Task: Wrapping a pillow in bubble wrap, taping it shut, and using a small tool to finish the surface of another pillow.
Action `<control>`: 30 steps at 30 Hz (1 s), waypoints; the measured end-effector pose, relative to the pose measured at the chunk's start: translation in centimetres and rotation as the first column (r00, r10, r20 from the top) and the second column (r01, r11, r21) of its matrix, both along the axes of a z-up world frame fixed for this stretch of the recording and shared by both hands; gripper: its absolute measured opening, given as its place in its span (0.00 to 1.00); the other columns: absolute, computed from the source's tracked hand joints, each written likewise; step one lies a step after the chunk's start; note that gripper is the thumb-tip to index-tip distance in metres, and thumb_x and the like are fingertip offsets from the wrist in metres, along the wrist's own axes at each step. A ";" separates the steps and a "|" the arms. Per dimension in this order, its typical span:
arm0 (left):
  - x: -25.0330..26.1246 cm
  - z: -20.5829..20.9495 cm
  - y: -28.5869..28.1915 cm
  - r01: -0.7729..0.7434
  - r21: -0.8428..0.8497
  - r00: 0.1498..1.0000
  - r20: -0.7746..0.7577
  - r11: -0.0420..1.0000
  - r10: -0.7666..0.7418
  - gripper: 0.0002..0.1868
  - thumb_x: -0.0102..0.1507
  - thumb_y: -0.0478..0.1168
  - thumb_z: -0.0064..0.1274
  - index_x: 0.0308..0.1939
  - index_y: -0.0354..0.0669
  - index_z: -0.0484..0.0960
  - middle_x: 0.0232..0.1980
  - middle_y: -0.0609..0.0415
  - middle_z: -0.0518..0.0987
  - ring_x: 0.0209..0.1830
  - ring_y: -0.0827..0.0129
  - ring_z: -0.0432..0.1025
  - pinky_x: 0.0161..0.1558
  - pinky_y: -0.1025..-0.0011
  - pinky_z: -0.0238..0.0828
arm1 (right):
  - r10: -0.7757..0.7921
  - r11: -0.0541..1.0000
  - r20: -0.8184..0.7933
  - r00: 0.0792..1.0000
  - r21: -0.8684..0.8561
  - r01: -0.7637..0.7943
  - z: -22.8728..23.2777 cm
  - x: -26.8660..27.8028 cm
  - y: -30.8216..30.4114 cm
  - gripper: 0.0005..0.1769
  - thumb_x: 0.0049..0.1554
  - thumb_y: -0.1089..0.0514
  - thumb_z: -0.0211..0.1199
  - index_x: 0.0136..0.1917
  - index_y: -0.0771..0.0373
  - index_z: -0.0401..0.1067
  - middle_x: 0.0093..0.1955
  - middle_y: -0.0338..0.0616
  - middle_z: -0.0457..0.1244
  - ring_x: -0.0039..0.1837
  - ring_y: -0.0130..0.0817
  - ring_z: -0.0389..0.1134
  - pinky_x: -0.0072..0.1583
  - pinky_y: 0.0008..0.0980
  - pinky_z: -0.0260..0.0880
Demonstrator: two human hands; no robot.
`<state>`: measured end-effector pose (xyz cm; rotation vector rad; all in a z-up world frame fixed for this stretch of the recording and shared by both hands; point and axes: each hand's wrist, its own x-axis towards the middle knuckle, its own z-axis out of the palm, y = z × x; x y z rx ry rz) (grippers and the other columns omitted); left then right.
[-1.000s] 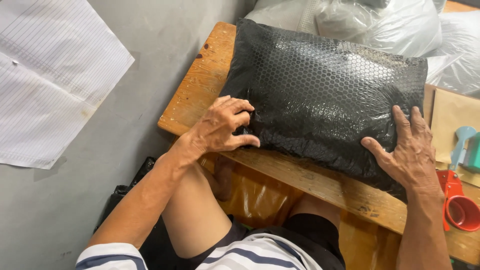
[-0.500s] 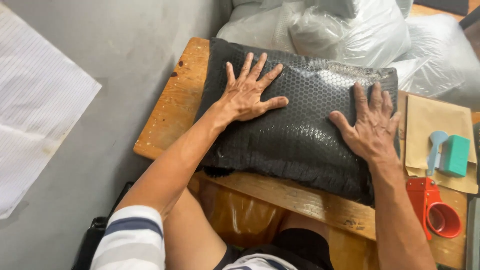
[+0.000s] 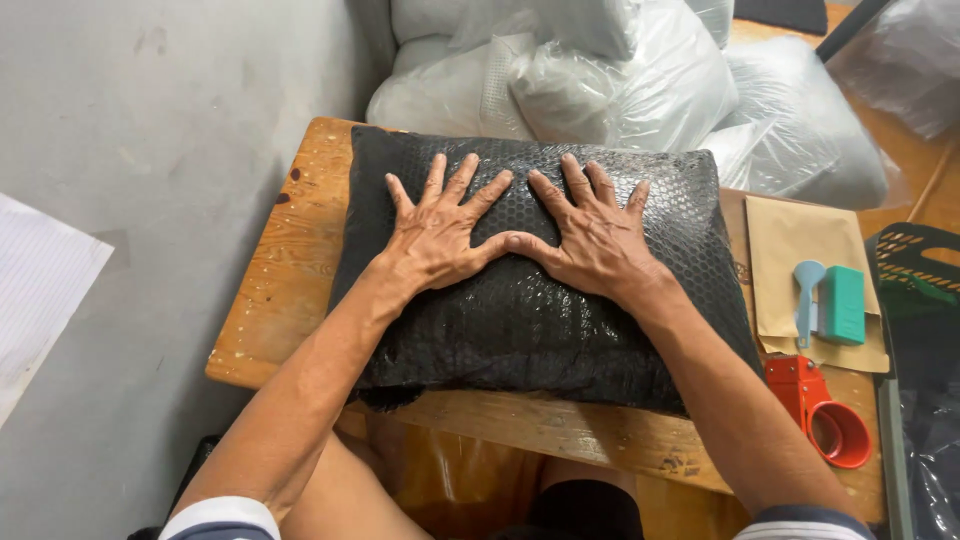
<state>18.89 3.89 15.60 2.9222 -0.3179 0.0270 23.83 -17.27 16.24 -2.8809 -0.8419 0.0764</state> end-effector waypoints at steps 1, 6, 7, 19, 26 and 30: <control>-0.2 0.2 0.2 -0.039 -0.053 0.998 -0.049 0.998 0.036 0.44 0.63 0.77 0.34 0.79 0.71 0.53 0.83 0.48 0.49 0.83 0.42 0.36 0.65 0.15 0.25 | -0.053 0.998 -0.064 0.997 -0.045 0.050 1.0 0.5 -0.3 0.53 0.55 0.13 0.38 0.83 0.40 0.47 0.85 0.56 0.39 0.84 0.59 0.37 0.69 0.86 0.30; -0.6 1.0 0.1 -0.131 -0.097 0.984 -0.132 0.987 0.117 0.48 0.60 0.81 0.33 0.80 0.69 0.53 0.83 0.50 0.50 0.83 0.44 0.37 0.65 0.17 0.23 | -0.267 0.963 -0.189 0.945 -0.019 0.268 -1.0 4.8 -8.3 0.56 0.54 0.10 0.35 0.84 0.40 0.46 0.85 0.58 0.38 0.84 0.61 0.35 0.69 0.85 0.30; -0.6 0.9 0.0 -0.142 -0.101 0.982 -0.139 0.985 0.127 0.49 0.60 0.81 0.33 0.80 0.68 0.52 0.83 0.49 0.50 0.83 0.43 0.37 0.65 0.16 0.22 | -0.302 0.947 -0.255 0.919 0.030 0.320 -1.9 5.6 -10.2 0.55 0.54 0.11 0.38 0.84 0.39 0.45 0.85 0.58 0.38 0.84 0.62 0.36 0.71 0.80 0.35; -0.6 0.1 -0.5 -0.174 -0.100 0.980 -0.117 0.980 0.162 0.49 0.60 0.81 0.34 0.80 0.68 0.52 0.83 0.50 0.50 0.83 0.42 0.36 0.65 0.17 0.25 | -0.392 0.827 -0.424 0.817 0.226 0.514 -2.4 4.2 -11.1 0.51 0.54 0.15 0.49 0.82 0.39 0.51 0.83 0.49 0.46 0.82 0.59 0.44 0.79 0.60 0.44; -1.5 -0.4 -0.5 -0.170 -0.105 0.984 -0.064 0.980 0.164 0.48 0.60 0.81 0.34 0.80 0.69 0.52 0.84 0.50 0.50 0.83 0.43 0.36 0.65 0.17 0.27 | -0.462 0.801 -0.236 0.855 0.304 0.516 -3.1 1.7 -12.0 0.50 0.57 0.17 0.51 0.82 0.43 0.53 0.81 0.58 0.48 0.81 0.62 0.46 0.78 0.58 0.48; -1.2 -1.5 0.3 -0.169 -0.108 0.985 -0.052 0.980 0.165 0.49 0.60 0.83 0.31 0.80 0.71 0.52 0.84 0.52 0.49 0.83 0.44 0.36 0.65 0.17 0.27 | -0.515 0.809 -0.181 0.838 0.221 0.545 -1.5 -4.8 -11.6 0.52 0.55 0.18 0.52 0.83 0.43 0.51 0.81 0.55 0.47 0.79 0.62 0.49 0.75 0.62 0.52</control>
